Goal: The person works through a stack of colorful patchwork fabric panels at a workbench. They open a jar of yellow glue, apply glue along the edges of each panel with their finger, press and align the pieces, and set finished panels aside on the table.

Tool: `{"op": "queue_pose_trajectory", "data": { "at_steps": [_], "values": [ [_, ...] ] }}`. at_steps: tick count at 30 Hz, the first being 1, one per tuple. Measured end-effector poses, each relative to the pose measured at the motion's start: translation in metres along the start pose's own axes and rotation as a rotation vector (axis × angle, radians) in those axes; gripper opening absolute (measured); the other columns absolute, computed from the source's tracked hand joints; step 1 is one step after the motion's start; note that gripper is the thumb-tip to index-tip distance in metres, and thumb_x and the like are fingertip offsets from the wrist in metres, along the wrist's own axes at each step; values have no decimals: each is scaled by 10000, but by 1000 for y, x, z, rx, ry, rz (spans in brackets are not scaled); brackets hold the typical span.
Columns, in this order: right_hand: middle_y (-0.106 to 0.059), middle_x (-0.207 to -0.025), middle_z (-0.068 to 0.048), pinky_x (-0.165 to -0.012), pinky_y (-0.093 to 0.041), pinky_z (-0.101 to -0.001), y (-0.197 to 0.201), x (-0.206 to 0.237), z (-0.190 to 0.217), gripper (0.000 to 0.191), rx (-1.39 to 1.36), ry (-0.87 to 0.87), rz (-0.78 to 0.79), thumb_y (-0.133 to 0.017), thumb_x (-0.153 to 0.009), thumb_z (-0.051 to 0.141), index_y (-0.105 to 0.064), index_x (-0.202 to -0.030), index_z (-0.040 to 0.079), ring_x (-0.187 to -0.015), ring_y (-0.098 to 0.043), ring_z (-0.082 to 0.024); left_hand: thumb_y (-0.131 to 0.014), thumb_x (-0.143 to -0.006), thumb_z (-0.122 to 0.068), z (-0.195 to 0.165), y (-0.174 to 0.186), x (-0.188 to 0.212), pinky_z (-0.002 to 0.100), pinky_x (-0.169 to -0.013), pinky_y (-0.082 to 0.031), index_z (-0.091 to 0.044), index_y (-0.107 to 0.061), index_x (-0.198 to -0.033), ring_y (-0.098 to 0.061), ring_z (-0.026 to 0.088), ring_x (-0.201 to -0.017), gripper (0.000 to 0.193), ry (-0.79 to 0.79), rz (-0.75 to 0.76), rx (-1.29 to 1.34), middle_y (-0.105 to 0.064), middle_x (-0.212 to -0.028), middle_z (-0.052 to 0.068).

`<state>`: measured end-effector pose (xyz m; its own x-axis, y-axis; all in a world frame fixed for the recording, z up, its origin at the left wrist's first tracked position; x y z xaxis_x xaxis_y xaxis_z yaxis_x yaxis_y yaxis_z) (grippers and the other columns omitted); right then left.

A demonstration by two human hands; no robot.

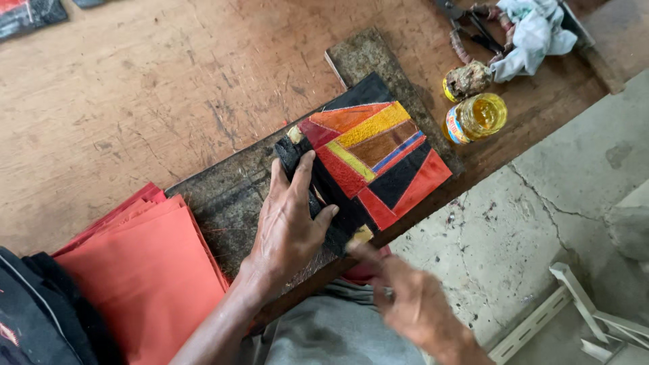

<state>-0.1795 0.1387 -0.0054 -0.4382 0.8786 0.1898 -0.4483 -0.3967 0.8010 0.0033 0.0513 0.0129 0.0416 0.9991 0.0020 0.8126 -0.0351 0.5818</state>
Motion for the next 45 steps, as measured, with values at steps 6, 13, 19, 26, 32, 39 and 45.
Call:
{"op": "queue_pose_trajectory", "data": {
  "at_steps": [6, 13, 19, 26, 32, 39, 45],
  "values": [
    [-734, -890, -64, -533, -630, -300, -5, 3, -6, 591, -114, 86, 54, -690, -850, 38, -535, -1389, 225, -614, -744, -169, -849, -727, -202, -4, 7, -2, 502, -943, -503, 15, -438, -1443, -575, 462, -1142, 853, 56, 16, -60, -527, -1244, 290],
    [-662, -869, -129, -483, -564, -428, 81, -21, -60, 819, 354, -112, -201, -701, -773, 53, -422, -1526, 211, -535, -638, -290, -844, -723, -286, -13, 11, -10, 514, -771, -551, -73, -444, -1466, -629, 430, -1000, 870, 127, 92, -191, -551, -1138, 248],
    [-612, -920, -112, -567, -573, -433, 71, -20, -35, 751, 255, 11, 43, -760, -783, 125, -495, -1477, 235, -652, -652, -289, -764, -795, -415, -2, 0, -8, 524, -731, -544, -228, -348, -1593, -683, 414, -867, 919, 331, 264, -350, -628, -997, 218],
    [-483, -1388, -145, -878, -541, -386, 208, -40, -53, 595, 413, 2, -427, -899, -670, 213, -737, -1242, 184, -1242, -468, -311, -646, -892, -599, 7, 3, -9, 498, -810, -552, -320, -289, -1656, -719, 413, -900, 888, 435, 541, -474, -733, -952, 244],
    [-185, -1656, -43, -1153, -380, -399, 206, -118, -102, 615, 448, -189, 12, -920, -646, 257, -738, -1230, 187, -1452, -207, -281, -631, -919, -484, -14, 9, -39, 461, -736, -573, -178, -556, -1403, -699, 315, -801, 577, 306, 428, -420, -675, -929, 130],
    [-122, -1666, -47, -1248, -227, -439, 182, -149, -105, 513, 569, -184, 189, -875, -684, 302, -763, -1119, 55, -1462, -162, -294, -822, -747, -222, -51, 13, -72, 457, -939, -473, -26, -619, -1197, -553, 350, -1089, 531, -171, 18, -290, -582, -1134, 176],
    [-245, -1647, -81, -1230, -312, -457, 190, -134, -100, 301, 430, -21, 15, -867, -686, 113, -715, -930, 23, -1488, -225, -297, -902, -583, -243, -37, 3, -85, 528, -975, -380, 109, -486, -1321, -432, 439, -1203, 917, -164, -29, -335, -441, -1310, 288]
  ]
}}
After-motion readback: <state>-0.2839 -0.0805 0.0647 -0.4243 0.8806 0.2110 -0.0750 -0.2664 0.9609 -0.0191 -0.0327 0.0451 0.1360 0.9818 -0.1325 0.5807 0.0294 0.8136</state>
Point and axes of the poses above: each hand's wrist, its own x-axis away from the middle knuckle, its own y-axis out of the back of the hand, z = x × y, the point moved 9 cm from there along -x, towards the middle knuckle
